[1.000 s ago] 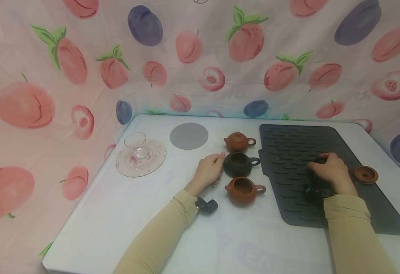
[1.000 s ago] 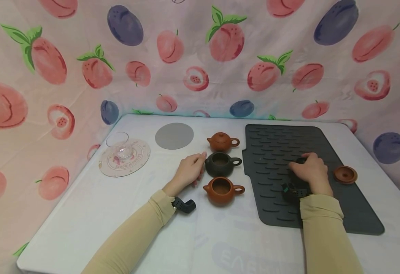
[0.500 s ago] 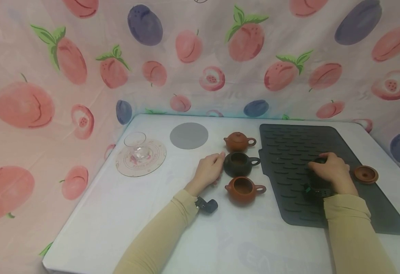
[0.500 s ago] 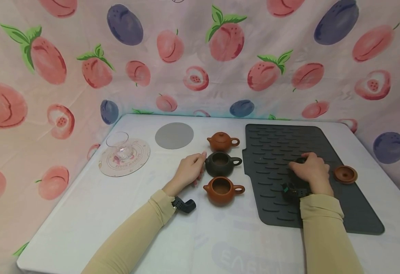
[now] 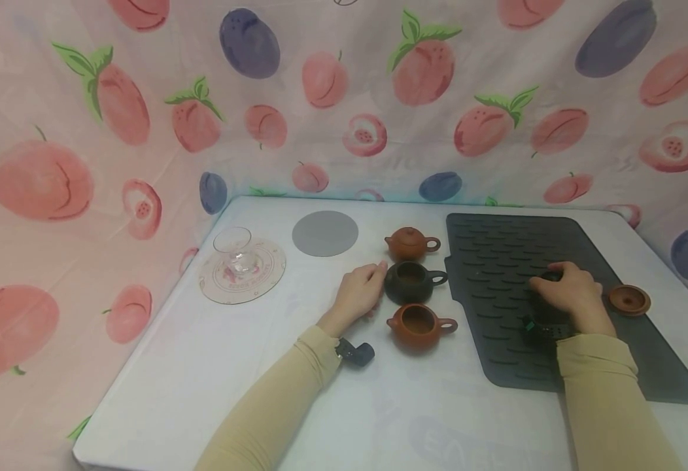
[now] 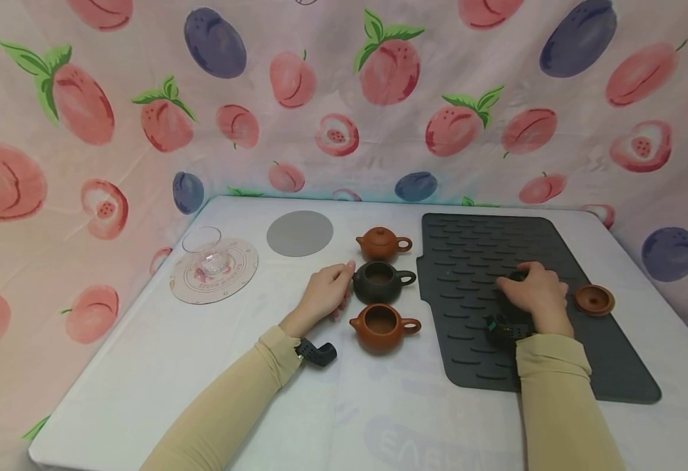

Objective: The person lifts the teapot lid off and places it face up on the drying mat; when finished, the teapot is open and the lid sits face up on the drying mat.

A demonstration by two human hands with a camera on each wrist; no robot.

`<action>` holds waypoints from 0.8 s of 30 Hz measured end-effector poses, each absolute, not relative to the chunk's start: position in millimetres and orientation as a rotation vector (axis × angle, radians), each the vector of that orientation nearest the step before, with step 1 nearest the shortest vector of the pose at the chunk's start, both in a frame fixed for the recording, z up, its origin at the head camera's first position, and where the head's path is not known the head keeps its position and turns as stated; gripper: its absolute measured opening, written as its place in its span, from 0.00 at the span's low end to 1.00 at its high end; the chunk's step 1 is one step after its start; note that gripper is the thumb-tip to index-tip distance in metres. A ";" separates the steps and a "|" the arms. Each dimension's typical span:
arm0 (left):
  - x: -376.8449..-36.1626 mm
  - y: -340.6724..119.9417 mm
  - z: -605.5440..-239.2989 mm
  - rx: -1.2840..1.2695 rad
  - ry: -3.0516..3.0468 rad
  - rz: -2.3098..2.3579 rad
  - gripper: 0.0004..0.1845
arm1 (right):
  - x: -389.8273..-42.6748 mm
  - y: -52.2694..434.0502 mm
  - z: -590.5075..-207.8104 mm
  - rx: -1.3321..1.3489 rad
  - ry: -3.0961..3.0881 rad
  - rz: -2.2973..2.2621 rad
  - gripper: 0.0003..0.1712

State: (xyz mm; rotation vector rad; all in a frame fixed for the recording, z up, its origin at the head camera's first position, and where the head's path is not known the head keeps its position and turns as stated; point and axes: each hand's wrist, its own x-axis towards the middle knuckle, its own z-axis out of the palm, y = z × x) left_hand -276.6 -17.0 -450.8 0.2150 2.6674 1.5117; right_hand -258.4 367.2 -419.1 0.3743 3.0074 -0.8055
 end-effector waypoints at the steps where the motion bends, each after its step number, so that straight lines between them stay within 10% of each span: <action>1: -276.5 -16.9 -450.6 0.218 2.666 1.514 0.28 | -257.8 367.2 -418.9 0.373 3.011 -0.806 0.40; 24: -279.0 -19.3 -450.1 0.171 2.621 1.577 0.26 | -261.7 345.3 -402.9 0.559 3.158 -0.983 0.42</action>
